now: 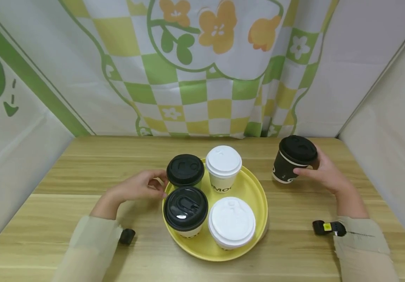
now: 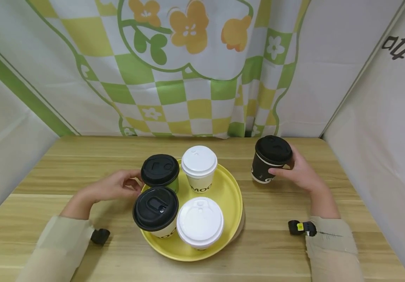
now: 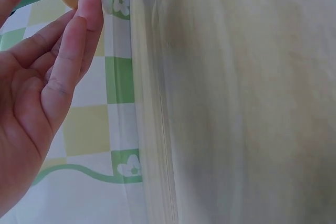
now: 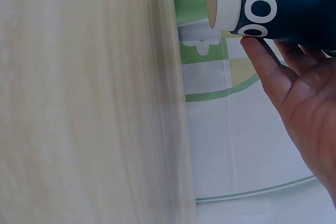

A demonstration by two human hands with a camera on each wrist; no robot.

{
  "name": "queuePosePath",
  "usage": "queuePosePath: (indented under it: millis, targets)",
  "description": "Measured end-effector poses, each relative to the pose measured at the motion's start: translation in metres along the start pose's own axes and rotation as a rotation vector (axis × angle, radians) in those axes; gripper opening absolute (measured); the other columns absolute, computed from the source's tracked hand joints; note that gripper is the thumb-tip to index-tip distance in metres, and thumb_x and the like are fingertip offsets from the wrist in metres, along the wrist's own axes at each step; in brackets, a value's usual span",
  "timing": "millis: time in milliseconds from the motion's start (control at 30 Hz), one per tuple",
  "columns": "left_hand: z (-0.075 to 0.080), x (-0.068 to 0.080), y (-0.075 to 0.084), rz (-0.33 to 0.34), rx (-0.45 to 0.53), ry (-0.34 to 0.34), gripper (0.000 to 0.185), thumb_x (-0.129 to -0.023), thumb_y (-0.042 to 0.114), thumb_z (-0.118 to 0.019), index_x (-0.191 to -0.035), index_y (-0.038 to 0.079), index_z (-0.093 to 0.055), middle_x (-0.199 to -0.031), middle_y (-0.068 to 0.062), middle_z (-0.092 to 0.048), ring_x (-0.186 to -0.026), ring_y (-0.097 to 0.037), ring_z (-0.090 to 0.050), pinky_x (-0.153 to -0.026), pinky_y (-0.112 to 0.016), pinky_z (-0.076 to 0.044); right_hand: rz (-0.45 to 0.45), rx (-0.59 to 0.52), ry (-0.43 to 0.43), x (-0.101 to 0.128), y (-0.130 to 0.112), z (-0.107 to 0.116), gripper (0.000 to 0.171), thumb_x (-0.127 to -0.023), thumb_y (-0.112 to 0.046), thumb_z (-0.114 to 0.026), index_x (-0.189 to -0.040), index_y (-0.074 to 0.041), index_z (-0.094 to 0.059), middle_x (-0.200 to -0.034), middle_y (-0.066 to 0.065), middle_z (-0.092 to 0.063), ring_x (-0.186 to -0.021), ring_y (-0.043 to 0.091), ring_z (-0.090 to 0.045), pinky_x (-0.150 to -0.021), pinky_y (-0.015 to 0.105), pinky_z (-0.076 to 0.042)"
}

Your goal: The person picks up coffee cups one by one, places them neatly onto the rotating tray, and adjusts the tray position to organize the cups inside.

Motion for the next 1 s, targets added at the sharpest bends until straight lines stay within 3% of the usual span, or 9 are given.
queuePosePath:
  millis: [133, 367, 1000]
  targets:
    - [0.003, -0.006, 0.000, -0.008, -0.023, -0.001, 0.043, -0.086, 0.005, -0.070, -0.127, 0.000, -0.058, -0.107, -0.021, -0.058, -0.094, -0.026, -0.067, -0.080, -0.027, -0.058, -0.002, 0.001, 0.000, 0.001, 0.000, 0.001, 0.078, -0.085, 0.014, -0.065, -0.151, -0.014, -0.035, -0.136, -0.015, -0.052, -0.123, -0.002, -0.049, -0.095, 0.009, -0.039]
    - [0.005, -0.013, -0.003, 0.047, -0.056, 0.015, 0.045, -0.087, 0.007, -0.070, -0.129, 0.001, -0.058, -0.113, -0.019, -0.058, -0.099, -0.022, -0.066, -0.081, -0.027, -0.057, 0.004, -0.021, 0.001, 0.001, -0.001, 0.002, 0.078, -0.084, 0.014, -0.065, -0.151, -0.015, -0.035, -0.136, -0.015, -0.052, -0.123, -0.002, -0.049, -0.096, 0.009, -0.039]
    - [0.010, -0.028, -0.003, 0.021, -0.086, 0.010, 0.033, -0.086, 0.001, -0.060, -0.119, 0.002, -0.062, -0.114, -0.020, -0.061, -0.102, -0.025, -0.066, -0.087, -0.032, -0.055, -0.004, -0.014, 0.004, 0.003, -0.004, 0.004, 0.079, -0.085, 0.013, -0.065, -0.152, -0.014, -0.034, -0.136, -0.014, -0.052, -0.122, -0.001, -0.050, -0.095, 0.010, -0.040]
Point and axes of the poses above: each hand's wrist, its own x-axis away from the middle knuckle, its own z-axis out of the back of the hand, y = z × x, the point moved 6 cm from there along -x, towards the middle knuckle
